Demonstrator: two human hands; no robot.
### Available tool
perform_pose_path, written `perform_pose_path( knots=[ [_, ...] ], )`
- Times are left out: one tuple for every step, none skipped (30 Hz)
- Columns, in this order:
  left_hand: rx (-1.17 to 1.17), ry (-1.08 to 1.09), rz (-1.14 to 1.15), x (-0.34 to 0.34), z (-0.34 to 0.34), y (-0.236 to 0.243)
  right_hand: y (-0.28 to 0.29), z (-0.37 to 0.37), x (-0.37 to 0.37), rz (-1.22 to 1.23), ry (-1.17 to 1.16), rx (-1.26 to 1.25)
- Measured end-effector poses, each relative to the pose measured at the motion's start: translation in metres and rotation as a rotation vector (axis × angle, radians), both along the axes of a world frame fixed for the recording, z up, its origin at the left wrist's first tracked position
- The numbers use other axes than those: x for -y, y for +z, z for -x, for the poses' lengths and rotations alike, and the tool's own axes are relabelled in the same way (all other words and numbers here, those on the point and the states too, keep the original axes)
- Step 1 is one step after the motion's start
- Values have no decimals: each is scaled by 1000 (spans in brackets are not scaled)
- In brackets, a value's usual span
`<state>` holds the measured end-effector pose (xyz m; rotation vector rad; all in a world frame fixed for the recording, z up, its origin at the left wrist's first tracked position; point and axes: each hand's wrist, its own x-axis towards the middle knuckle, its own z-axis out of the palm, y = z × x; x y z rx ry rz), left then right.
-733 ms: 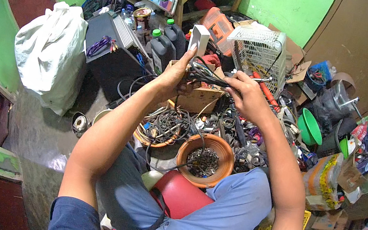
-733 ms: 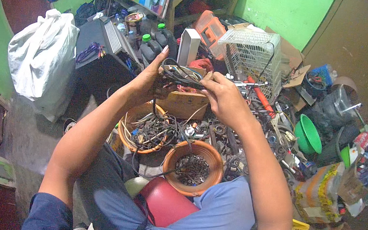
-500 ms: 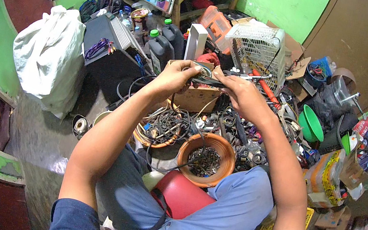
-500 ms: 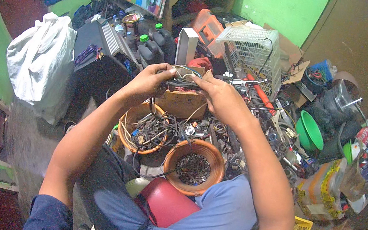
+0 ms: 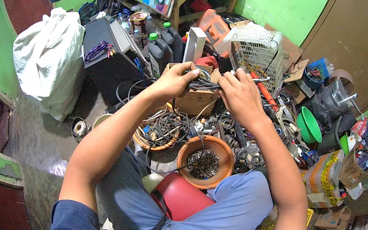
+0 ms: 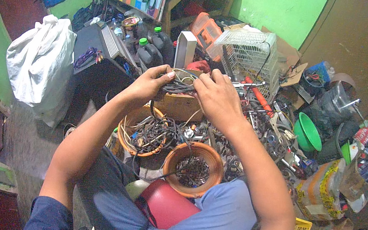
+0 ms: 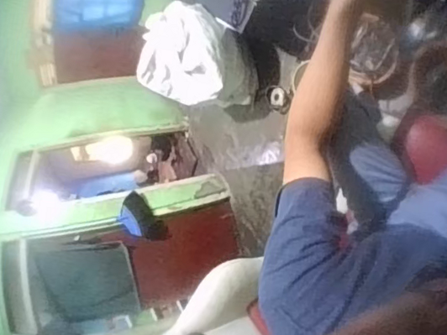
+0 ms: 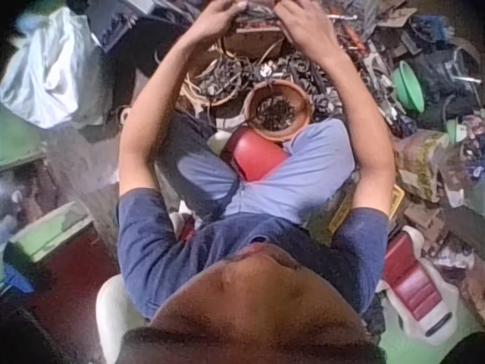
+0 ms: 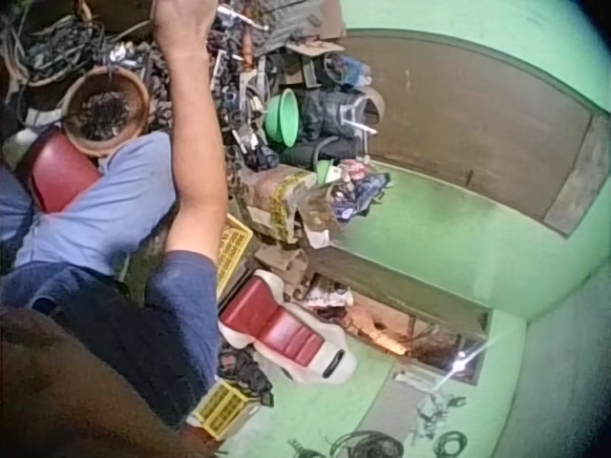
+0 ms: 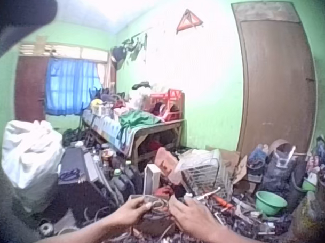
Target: The person sorts through various electrical wires and components in a cardboard box by hand, picking up different bundles and a small white plastic casing.
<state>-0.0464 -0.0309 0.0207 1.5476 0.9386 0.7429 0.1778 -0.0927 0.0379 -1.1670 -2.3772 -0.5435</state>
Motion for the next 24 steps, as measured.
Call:
perform_pose_path(
  knots=[
    [17,-2,24,1,0,1,2,1,1,-26,3,10],
    [8,-1,27,1,0,3,3,1,3,7,-11,22],
    [0,0,31,1,1,4,4,2,4,40,-25,34],
    [-9,3,33,1,3,6,5,3,5,72,-37,45],
    [-53,-12,-140,-3,4,0,5,4,7,83,-28,35],
    [-97,-26,-313,-10,4,-10,5,5,9,94,-20,25],
    [-142,-39,-485,-11,4,-10,4,6,10,106,-10,13],
    [-133,-47,-515,-10,4,-11,3,8,11,200,-51,22],
    [-123,-54,-546,-7,3,-13,4,11,12,292,-90,30],
    [-113,-63,-576,-2,1,-10,2,12,12,387,-132,40],
    [-144,-93,-520,4,-1,-3,2,10,13,376,-126,34],
    [-217,-114,-524,9,-4,3,1,8,13,366,-120,28],
    [-295,-129,-527,15,-6,7,0,8,12,356,-106,21],
    [-373,-145,-528,18,-6,9,-1,8,12,349,-103,12],
    [-359,-183,-578,16,-4,4,-1,6,12,342,-101,3],
    [-382,-209,-564,14,-3,3,0,5,11,333,-98,-5],
    [-404,-237,-550,11,-3,3,-1,2,11,335,-58,-22],
    [-426,-264,-536,8,-2,2,-2,-2,10,336,-18,-38],
    [-433,-268,-571,7,-1,-1,0,-1,9,337,25,-55],
    [-440,-271,-606,5,0,-4,2,0,10,306,18,-46],
    [-447,-275,-641,4,1,-7,5,1,11,275,11,-38],
    [-479,-272,-638,5,-1,-4,6,0,13,246,-1,-30],
    [-511,-268,-635,7,-2,-1,4,-1,11,190,34,-30],
    [-543,-264,-632,9,-3,1,2,-3,6,134,70,-30]
  ],
)
